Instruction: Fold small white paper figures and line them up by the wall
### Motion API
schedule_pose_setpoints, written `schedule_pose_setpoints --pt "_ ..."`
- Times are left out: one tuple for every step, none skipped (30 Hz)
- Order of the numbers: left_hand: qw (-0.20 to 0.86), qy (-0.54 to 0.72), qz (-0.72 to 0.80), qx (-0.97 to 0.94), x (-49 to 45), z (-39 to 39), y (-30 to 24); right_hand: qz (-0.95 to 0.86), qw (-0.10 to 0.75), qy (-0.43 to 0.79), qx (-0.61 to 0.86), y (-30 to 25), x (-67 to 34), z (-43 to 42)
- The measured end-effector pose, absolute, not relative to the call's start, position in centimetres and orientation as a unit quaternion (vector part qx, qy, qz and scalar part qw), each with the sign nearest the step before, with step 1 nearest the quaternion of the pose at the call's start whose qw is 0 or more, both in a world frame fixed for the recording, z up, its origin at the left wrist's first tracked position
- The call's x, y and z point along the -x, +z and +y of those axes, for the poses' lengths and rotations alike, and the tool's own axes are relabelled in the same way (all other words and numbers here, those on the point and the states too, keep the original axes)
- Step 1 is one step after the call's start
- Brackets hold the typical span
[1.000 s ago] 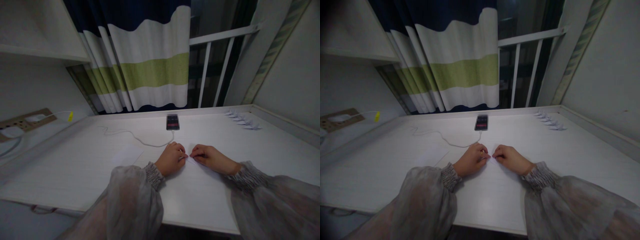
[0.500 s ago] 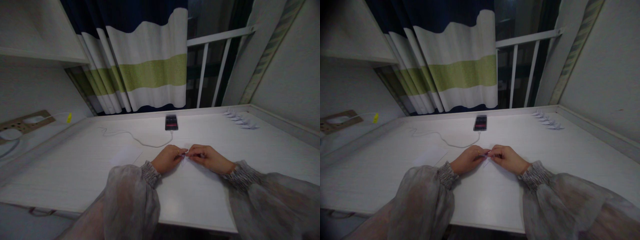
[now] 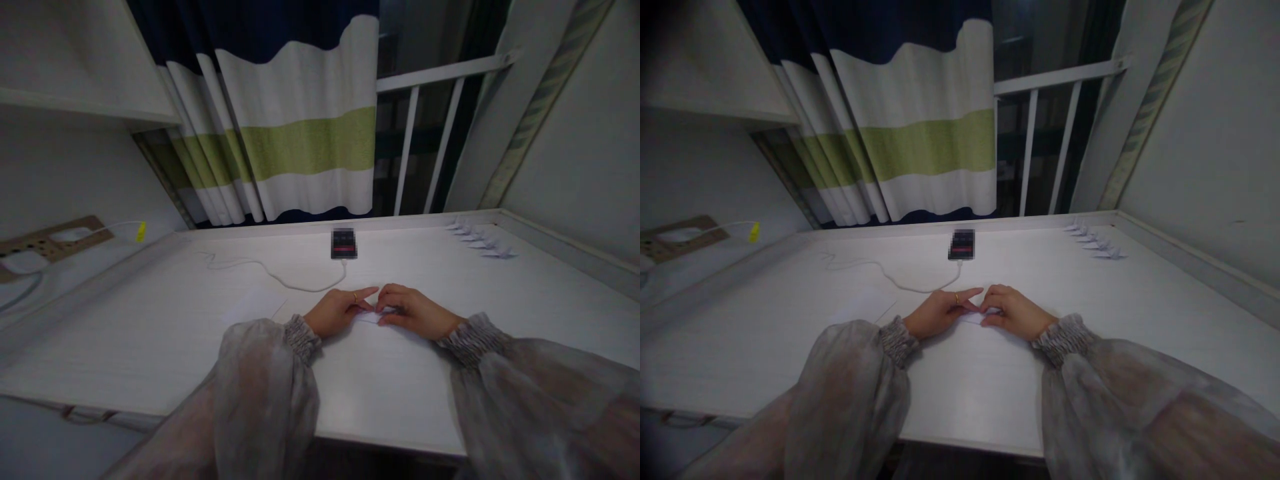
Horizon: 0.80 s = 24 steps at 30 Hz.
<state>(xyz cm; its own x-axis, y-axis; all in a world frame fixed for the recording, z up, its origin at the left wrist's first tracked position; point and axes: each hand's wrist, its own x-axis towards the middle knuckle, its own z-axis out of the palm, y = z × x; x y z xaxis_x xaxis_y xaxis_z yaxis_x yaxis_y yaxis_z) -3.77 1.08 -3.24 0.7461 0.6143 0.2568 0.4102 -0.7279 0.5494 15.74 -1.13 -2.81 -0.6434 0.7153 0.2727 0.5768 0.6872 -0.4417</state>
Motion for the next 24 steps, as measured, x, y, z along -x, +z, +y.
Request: schedule_pose_setpoints --pt "0.233 0.219 0.283 -0.904 3.72 1.1 -3.26 -0.894 0.219 0.16 0.357 -2.79 -15.66 -1.21" --pt "0.229 0.223 0.283 -0.904 3.69 1.09 -3.27 -0.896 0.221 0.16 0.351 -2.77 -15.6 -1.26" --pt "0.223 0.226 0.285 -0.904 3.67 1.06 -3.25 -0.897 0.223 0.16 0.347 -2.75 -15.56 -1.3" --pt "0.218 0.227 0.287 -0.905 3.65 1.0 -3.21 -0.898 0.224 0.16 0.343 -2.72 -15.53 -1.34" --pt "0.212 0.227 0.29 -0.905 3.65 0.93 -3.15 -0.899 0.226 0.159 0.34 -2.7 -15.51 -1.37" --pt "0.208 0.225 0.291 -0.906 3.66 0.84 -3.07 -0.899 0.227 0.159 0.338 -2.69 -15.5 -1.39" --pt "0.206 0.223 0.292 -0.907 3.68 0.75 -2.97 -0.899 0.228 0.16 0.338 -2.68 -15.49 -1.42" --pt "0.207 0.224 0.292 -0.906 3.69 0.67 -2.89 -0.898 0.229 0.16 0.339 -2.68 -15.48 -1.45" --pt "0.21 0.224 0.29 -0.906 3.71 0.61 -2.82 -0.897 0.232 0.161 0.339 -2.69 -15.47 -1.47" --pt "0.215 0.224 0.289 -0.906 3.73 0.56 -2.77 -0.896 0.234 0.164 0.341 -2.72 -15.47 -1.49" --pt "0.219 0.223 0.288 -0.905 3.73 0.55 -2.76 -0.892 0.236 0.17 0.345 -2.76 -15.47 -1.5" --pt "0.224 0.221 0.289 -0.904 3.73 0.55 -2.77 -0.888 0.239 0.178 0.351 -2.81 -15.47 -1.5" --pt "0.23 0.22 0.293 -0.902 3.73 0.57 -2.8 -0.882 0.242 0.187 0.358 -2.86 -15.48 -1.48" --pt "0.238 0.22 0.299 -0.898 3.71 0.6 -2.84 -0.878 0.243 0.194 0.364 -2.91 -15.48 -1.46" --pt "0.246 0.222 0.305 -0.893 3.69 0.64 -2.88 -0.874 0.244 0.2 0.37 -2.95 -15.49 -1.44" --pt "0.254 0.225 0.309 -0.888 3.66 0.68 -2.91 -0.872 0.244 0.201 0.373 -2.99 -15.5 -1.41" --pt "0.261 0.228 0.311 -0.885 3.63 0.71 -2.92 -0.872 0.244 0.201 0.373 -3.0 -15.5 -1.38" --pt "0.266 0.229 0.311 -0.883 3.61 0.75 -2.92 -0.873 0.244 0.199 0.373 -3.01 -15.51 -1.36" --pt "0.271 0.229 0.311 -0.882 3.6 0.78 -2.91 -0.873 0.244 0.198 0.373 -3.0 -15.51 -1.35" --pt "0.275 0.227 0.311 -0.881 3.59 0.81 -2.89 -0.874 0.243 0.197 0.373 -2.97 -15.5 -1.35" --pt "0.279 0.226 0.312 -0.88 3.59 0.85 -2.88 -0.875 0.241 0.196 0.372 -2.94 -15.49 -1.36" --pt "0.282 0.225 0.314 -0.878 3.59 0.89 -2.88 -0.876 0.239 0.196 0.371 -2.9 -15.47 -1.37" --pt "0.283 0.224 0.316 -0.877 3.6 0.93 -2.9 -0.877 0.238 0.195 0.369 -2.85 -15.45 -1.39" --pt "0.281 0.224 0.317 -0.878 3.61 0.97 -2.92 -0.878 0.236 0.195 0.367 -2.81 -15.42 -1.41"
